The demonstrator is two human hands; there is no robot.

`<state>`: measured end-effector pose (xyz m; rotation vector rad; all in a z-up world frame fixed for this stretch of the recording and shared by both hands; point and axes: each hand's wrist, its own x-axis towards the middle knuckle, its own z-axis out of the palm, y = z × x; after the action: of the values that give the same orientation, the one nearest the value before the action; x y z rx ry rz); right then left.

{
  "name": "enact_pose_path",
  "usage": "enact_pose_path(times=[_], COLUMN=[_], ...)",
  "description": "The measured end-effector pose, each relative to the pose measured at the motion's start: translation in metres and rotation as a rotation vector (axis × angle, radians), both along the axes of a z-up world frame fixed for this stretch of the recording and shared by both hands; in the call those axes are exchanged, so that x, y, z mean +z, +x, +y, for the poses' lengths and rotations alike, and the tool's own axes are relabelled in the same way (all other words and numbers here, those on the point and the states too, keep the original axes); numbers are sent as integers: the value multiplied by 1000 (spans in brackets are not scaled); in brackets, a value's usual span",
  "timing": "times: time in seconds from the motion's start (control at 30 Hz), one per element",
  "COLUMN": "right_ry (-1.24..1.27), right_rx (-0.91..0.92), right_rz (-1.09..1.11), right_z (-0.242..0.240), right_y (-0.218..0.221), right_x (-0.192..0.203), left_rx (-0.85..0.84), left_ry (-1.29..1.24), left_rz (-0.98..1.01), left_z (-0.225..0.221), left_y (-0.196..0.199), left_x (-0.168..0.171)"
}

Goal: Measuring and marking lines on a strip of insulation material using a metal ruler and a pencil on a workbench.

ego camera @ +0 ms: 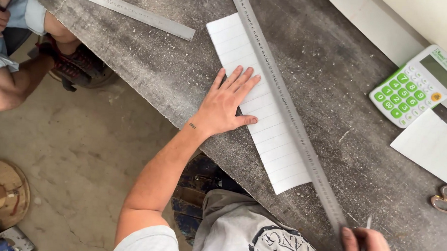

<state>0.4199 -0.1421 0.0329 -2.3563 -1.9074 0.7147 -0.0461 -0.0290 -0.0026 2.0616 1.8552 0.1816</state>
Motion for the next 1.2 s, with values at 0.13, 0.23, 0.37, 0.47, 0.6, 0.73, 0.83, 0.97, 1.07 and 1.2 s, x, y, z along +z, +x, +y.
enact_pose_path(times=[0.13,0.23,0.37,0.47,0.6,0.73,0.83,0.97,1.07,1.2], right_ry=[306,371,521,606,540,505,481,469,457,445], right_rx=[170,222,420,672,905,1093,1169,1180,1157,1156], right_rz=[95,40,100,150,105,124,147,138,187,197], right_z=[-27,-45,-31,13,63,99,104,105,106,106], right_y=[-3,10,28,-6,-43,-83,-97,-100,-100,-100], right_x=[-31,-45,-58,-29,-22,-21,-21,-22,-22,-18], left_rx=[-50,-65,97,339,446,397,391,341,359,342], left_ry=[57,-26,-42,-21,47,99,-18,275,289,280], left_rz=[-43,13,-113,-37,-26,108,131,121,122,135], left_z=[10,13,31,76,107,116,119,129,131,130], left_y=[-2,5,12,-5,-27,-30,-34,-48,-47,-44], left_x=[0,8,28,12,-19,-5,5,-20,-22,-23])
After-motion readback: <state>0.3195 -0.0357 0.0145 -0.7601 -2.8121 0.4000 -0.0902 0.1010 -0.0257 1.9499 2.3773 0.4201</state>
